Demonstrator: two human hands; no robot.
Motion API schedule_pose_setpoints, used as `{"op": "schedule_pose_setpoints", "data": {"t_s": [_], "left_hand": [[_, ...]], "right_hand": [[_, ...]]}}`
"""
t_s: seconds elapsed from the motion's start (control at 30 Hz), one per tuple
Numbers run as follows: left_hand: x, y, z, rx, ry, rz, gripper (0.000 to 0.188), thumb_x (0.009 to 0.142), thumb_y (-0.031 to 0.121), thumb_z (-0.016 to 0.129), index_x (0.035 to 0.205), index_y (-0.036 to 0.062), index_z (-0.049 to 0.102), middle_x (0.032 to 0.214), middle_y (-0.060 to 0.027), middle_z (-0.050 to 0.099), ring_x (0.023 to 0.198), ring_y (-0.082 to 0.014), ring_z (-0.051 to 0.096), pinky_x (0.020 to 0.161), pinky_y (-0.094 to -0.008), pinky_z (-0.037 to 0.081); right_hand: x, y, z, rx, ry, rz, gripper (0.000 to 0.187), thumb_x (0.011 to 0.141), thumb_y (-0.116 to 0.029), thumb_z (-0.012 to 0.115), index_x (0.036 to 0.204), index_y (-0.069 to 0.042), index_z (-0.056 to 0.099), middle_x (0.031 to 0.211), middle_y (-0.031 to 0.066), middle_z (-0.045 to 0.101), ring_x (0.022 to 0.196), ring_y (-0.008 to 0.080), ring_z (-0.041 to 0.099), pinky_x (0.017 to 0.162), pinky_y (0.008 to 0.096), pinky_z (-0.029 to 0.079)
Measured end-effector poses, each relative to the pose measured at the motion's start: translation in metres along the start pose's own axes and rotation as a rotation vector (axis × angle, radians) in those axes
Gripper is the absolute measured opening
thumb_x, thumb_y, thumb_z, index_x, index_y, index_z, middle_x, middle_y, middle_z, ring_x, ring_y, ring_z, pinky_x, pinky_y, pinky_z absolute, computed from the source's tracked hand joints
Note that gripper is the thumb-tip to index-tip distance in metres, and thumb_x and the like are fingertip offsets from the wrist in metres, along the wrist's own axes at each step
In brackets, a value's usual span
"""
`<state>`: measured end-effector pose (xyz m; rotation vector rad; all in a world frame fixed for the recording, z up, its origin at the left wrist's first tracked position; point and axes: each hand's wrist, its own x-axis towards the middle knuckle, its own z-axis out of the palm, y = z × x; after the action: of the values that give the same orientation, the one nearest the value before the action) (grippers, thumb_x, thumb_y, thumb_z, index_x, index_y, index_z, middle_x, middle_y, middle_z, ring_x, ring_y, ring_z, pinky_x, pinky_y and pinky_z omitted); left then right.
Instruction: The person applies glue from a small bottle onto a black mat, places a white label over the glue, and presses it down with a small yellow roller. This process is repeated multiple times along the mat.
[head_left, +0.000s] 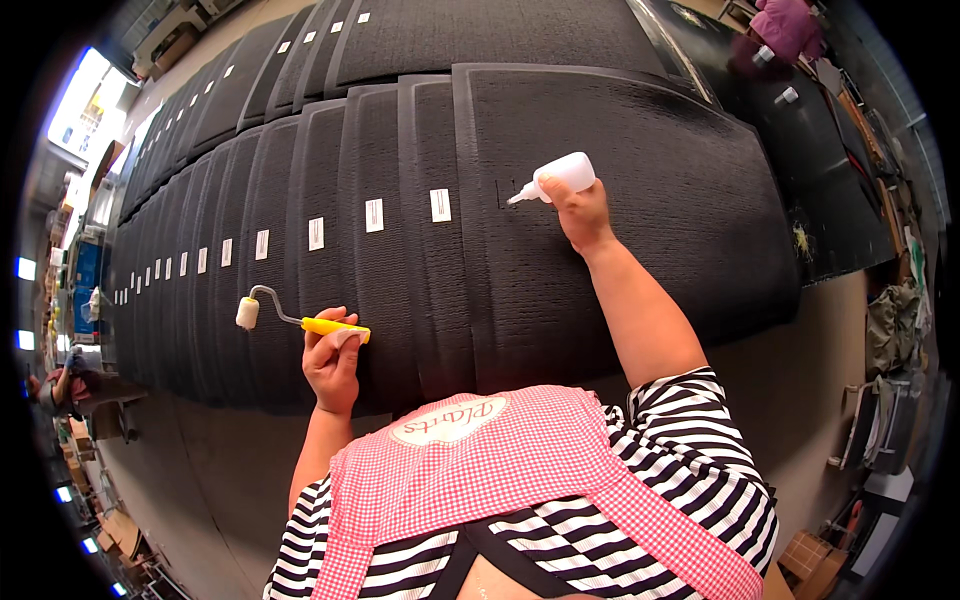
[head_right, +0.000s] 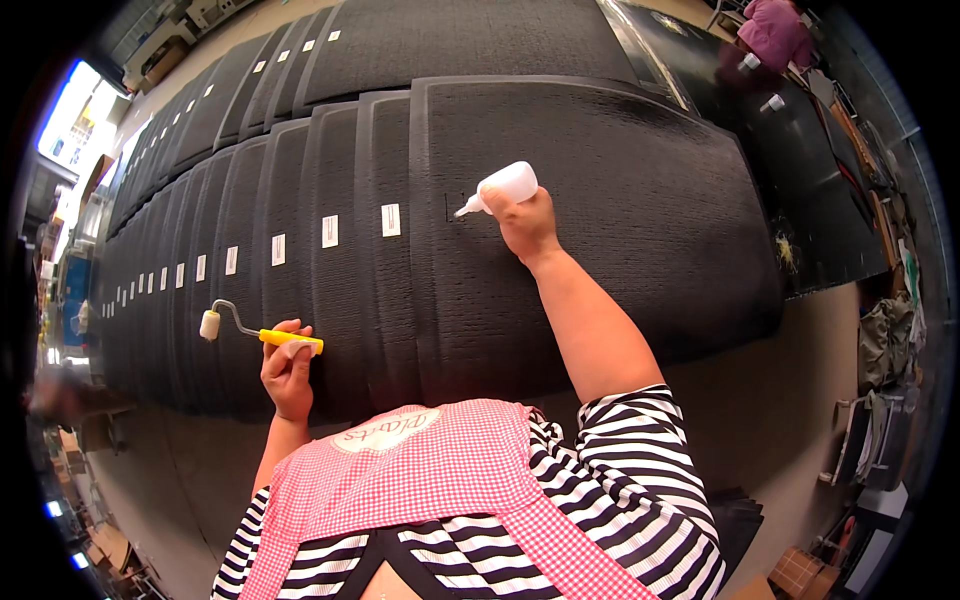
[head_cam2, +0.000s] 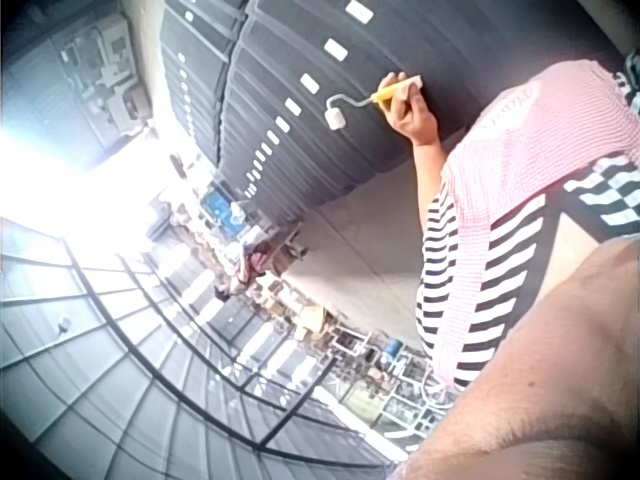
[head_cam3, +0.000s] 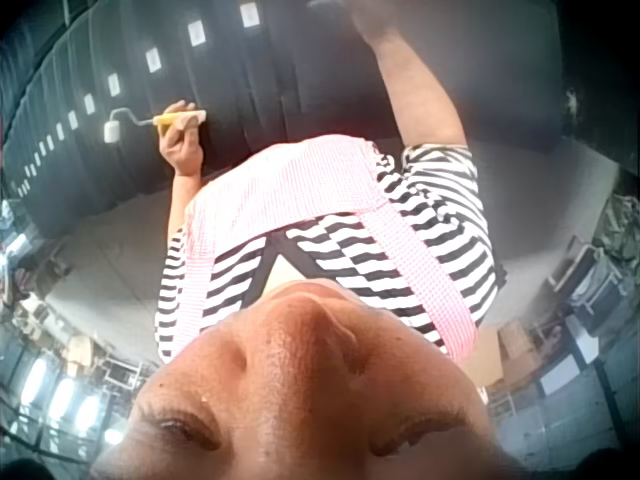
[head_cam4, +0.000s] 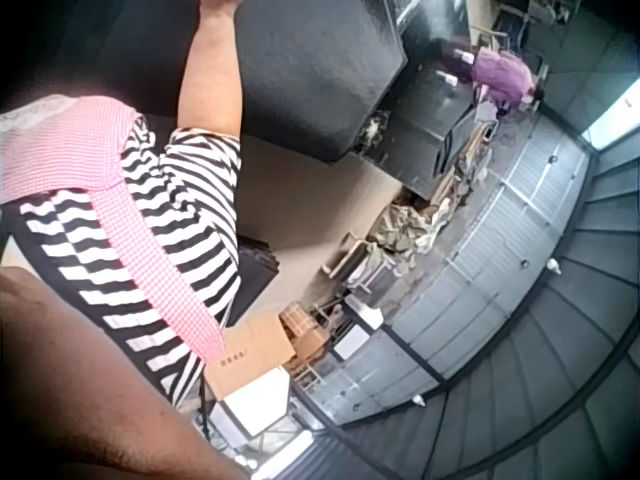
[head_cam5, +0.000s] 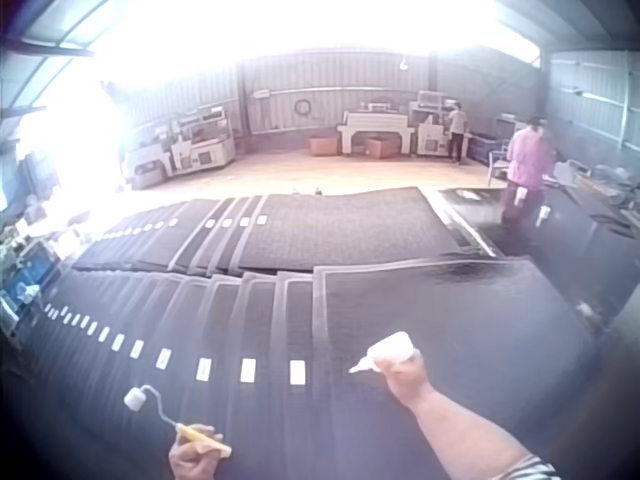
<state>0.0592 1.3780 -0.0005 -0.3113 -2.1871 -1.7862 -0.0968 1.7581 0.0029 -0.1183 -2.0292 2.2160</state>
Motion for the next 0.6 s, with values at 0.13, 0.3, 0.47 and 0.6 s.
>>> {"op": "schedule_pose_setpoints", "data": {"t_s": [0.13,0.3,0.47,0.6], "left_hand": [[0.0,0.0,0.0,-0.005,0.002,-0.009,0.007,0.092,0.001,0.065,0.098,0.0002,0.069,0.127,-0.0135,0.055,0.11,-0.0257,0.063,0.095,-0.0326,0.051],[-0.001,-0.002,0.0,-0.018,-0.004,0.001,0.007,0.092,0.002,0.066,0.098,0.0002,0.069,0.128,-0.0134,0.055,0.11,-0.0255,0.063,0.095,-0.0326,0.051],[0.0,-0.001,-0.001,-0.008,0.002,-0.008,0.007,0.092,0.002,0.066,0.098,0.0001,0.069,0.127,-0.0134,0.055,0.11,-0.0254,0.063,0.096,-0.0327,0.051],[0.0,-0.001,-0.001,0.002,-0.004,-0.002,0.006,0.092,0.001,0.066,0.097,0.0,0.069,0.127,-0.0134,0.055,0.11,-0.0253,0.063,0.096,-0.0327,0.051]], "right_hand": [[0.0,0.006,-0.001,-0.074,-0.01,-0.01,0.025,0.086,-0.024,0.072,0.092,0.0,0.071,0.083,0.0028,0.067,0.075,0.011,0.06,0.065,0.0272,0.047],[-0.001,-0.003,-0.002,0.012,0.016,-0.01,0.024,0.085,-0.022,0.071,0.093,0.0,0.07,0.086,0.0038,0.067,0.078,0.0119,0.06,0.067,0.0276,0.048],[0.005,-0.009,0.005,0.046,0.051,0.004,0.024,0.085,-0.021,0.07,0.094,0.0,0.069,0.087,0.0039,0.066,0.079,0.0119,0.06,0.07,0.0279,0.047],[0.017,0.0,0.01,-0.015,0.089,-0.057,0.024,0.085,-0.023,0.07,0.094,0.0,0.069,0.086,0.0034,0.066,0.078,0.0127,0.059,0.07,0.0296,0.048]]}}
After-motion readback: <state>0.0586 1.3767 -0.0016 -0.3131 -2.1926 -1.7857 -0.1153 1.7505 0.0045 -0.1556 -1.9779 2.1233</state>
